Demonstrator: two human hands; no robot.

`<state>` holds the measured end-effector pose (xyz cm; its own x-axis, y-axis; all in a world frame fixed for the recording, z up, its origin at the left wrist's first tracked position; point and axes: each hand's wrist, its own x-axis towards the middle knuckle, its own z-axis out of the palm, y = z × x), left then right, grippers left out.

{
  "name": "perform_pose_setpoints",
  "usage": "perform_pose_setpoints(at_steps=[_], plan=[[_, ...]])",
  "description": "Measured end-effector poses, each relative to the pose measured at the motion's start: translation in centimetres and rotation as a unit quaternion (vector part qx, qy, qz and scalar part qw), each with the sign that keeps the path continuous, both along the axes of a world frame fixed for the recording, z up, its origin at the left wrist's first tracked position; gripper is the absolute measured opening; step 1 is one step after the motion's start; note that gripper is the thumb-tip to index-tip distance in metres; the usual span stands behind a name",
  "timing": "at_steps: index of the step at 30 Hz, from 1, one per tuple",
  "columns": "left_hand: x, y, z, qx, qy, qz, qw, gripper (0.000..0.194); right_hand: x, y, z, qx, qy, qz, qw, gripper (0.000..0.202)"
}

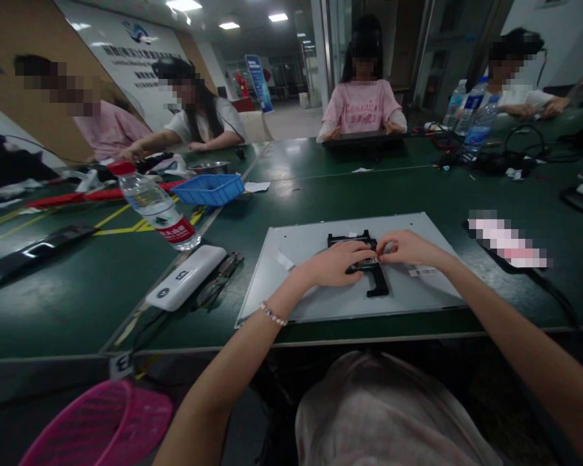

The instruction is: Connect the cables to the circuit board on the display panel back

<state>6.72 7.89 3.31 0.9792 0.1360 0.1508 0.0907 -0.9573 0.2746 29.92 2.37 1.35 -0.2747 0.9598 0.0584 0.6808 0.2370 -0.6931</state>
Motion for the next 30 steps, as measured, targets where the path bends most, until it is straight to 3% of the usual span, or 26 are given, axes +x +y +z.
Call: perform_pose_setpoints(at_steps=[3, 7, 11, 16, 23, 27, 30], plan=[[-0.4, 0.3, 0.6, 0.002, -0.002, 0.005, 1.0, 0.05, 0.0, -0.1, 0.3, -0.012, 0.021, -0.008, 1.0, 0.014], [-2.5, 2.1, 2.9, -0.012, -0.026, 0.044, 0.999, 0.052, 0.1, -0.5, 1.1, -0.006, 0.069, -0.032, 0.997, 0.014], [-6.5, 5.5, 4.5, 0.022, -0.031, 0.183, 0.982, 0.036, 0.0, -0.7, 1.3, 0.013, 0.082, -0.037, 0.996, 0.015], [-10.7, 8.9, 3.9, 0.039, 0.073, 0.313, 0.946, 0.035, -0.4, -0.7, 1.2, 0.038, 0.072, -0.011, 0.997, 0.015], [-12.7, 9.9, 3.1, -0.02, 0.216, 0.327, 0.92, 0.034, -0.9, -1.2, 2.2, 0.068, 0.071, -0.002, 0.995, 0.015], [-13.1, 10.0, 3.2, -0.056, 0.235, 0.324, 0.915, 0.035, -1.1, -1.4, 2.2, 0.059, 0.048, 0.01, 0.997, 0.016], [-12.8, 9.4, 3.9, -0.128, 0.239, 0.301, 0.914, 0.033, -1.3, -1.5, 2.3, 0.058, 0.027, 0.012, 0.998, 0.018]])
